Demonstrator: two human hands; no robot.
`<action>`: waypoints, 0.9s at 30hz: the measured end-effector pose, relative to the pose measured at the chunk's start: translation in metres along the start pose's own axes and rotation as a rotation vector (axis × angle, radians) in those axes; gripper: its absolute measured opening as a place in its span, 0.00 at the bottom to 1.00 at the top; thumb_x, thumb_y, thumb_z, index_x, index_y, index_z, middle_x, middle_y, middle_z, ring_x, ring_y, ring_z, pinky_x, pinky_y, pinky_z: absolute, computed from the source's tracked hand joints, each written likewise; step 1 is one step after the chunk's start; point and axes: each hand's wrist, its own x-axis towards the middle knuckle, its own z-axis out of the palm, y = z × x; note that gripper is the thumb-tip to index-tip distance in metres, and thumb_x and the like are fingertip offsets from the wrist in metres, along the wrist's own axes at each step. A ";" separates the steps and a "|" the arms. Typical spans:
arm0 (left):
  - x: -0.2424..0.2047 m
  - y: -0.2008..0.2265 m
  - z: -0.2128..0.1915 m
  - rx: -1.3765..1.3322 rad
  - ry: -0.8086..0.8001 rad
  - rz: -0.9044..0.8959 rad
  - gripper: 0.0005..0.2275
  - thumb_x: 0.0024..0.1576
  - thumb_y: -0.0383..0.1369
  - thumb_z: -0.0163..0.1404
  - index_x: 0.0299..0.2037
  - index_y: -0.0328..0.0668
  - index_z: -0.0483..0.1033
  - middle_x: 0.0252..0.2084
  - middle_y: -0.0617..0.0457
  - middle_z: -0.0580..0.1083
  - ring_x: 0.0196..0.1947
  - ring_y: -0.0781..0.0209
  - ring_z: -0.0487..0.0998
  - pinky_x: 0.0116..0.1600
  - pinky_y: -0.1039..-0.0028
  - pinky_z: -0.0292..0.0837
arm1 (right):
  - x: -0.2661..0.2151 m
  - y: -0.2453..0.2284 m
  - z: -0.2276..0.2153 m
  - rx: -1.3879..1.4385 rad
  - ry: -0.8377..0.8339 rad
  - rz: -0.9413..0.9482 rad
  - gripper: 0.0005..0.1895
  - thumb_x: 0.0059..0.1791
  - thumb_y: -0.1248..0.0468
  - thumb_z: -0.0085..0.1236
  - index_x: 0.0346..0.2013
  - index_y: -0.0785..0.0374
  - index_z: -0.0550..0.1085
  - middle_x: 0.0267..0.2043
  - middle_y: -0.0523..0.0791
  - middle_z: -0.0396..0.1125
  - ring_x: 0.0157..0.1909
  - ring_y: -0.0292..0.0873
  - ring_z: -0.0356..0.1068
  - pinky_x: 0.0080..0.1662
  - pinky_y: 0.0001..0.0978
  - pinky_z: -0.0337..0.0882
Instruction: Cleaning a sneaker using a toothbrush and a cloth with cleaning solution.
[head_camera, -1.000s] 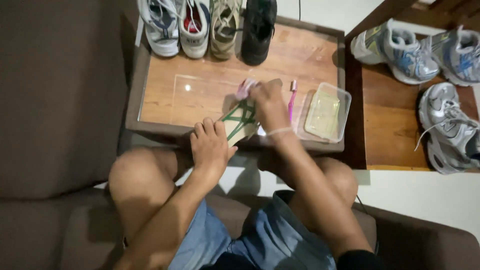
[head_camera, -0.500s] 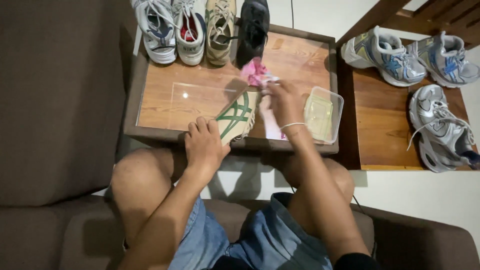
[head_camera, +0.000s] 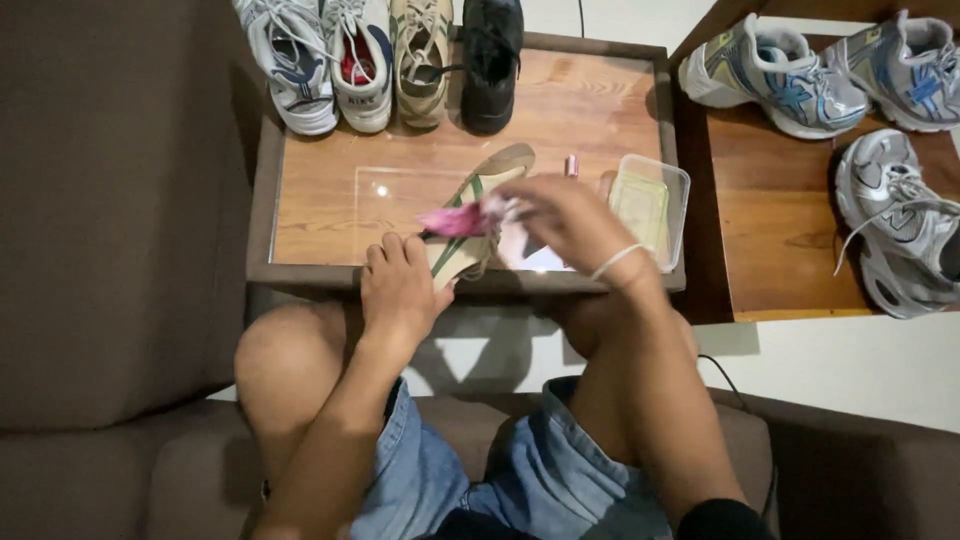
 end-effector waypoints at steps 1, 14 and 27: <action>0.001 -0.001 -0.001 0.001 -0.001 -0.002 0.31 0.41 0.48 0.65 0.44 0.37 0.63 0.43 0.43 0.62 0.47 0.37 0.68 0.45 0.52 0.72 | -0.003 0.013 -0.005 0.002 -0.002 -0.001 0.25 0.44 0.78 0.57 0.56 0.63 0.74 0.50 0.55 0.73 0.57 0.62 0.70 0.60 0.54 0.67; 0.005 -0.003 -0.008 -0.011 -0.016 0.021 0.31 0.44 0.50 0.62 0.45 0.32 0.64 0.42 0.42 0.62 0.44 0.36 0.68 0.43 0.51 0.73 | 0.057 0.107 0.107 -0.441 0.581 0.127 0.23 0.47 0.75 0.59 0.55 0.57 0.72 0.49 0.54 0.68 0.55 0.57 0.68 0.61 0.45 0.68; 0.007 -0.010 -0.006 -0.031 -0.073 -0.019 0.31 0.40 0.46 0.65 0.45 0.36 0.62 0.45 0.42 0.63 0.48 0.35 0.68 0.48 0.49 0.73 | 0.034 0.042 0.166 -0.640 0.274 -0.318 0.12 0.46 0.71 0.59 0.42 0.53 0.76 0.39 0.47 0.67 0.44 0.50 0.69 0.51 0.40 0.72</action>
